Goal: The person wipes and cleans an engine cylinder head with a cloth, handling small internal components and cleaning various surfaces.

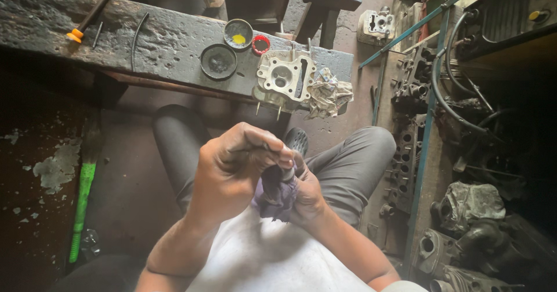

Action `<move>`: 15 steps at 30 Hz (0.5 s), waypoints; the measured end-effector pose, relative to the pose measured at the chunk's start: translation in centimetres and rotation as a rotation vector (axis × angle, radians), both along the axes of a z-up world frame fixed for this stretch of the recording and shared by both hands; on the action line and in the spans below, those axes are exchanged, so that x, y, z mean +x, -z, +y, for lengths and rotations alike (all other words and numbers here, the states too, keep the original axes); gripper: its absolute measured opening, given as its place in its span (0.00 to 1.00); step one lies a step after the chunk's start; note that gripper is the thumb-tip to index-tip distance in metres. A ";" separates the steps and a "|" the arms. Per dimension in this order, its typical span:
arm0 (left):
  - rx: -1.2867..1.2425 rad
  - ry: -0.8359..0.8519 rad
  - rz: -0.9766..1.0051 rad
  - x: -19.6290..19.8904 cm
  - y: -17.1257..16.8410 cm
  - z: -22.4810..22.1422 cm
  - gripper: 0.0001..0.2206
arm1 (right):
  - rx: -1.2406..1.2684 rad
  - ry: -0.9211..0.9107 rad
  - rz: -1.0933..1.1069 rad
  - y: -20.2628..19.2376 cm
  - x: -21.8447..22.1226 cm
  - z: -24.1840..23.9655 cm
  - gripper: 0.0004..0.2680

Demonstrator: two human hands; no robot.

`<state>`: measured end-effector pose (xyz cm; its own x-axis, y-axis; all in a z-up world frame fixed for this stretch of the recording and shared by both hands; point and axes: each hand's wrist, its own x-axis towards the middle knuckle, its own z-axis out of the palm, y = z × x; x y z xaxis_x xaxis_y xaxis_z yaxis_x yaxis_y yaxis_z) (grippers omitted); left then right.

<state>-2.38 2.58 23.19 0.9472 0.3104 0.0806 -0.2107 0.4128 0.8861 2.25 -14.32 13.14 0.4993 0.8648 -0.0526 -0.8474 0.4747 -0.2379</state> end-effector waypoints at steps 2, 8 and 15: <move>-0.009 0.017 0.027 -0.2 0.0 -0.1 0.10 | -0.009 0.017 0.029 0.8 -0.1 -0.3 0.13; -0.043 0.009 -0.124 -0.2 0.0 -0.4 0.13 | -0.237 0.074 0.149 -0.3 -0.2 0.5 0.11; 0.005 -0.006 -0.026 -0.1 -0.5 0.4 0.11 | -0.006 -0.196 -0.107 -2.7 0.2 0.7 0.06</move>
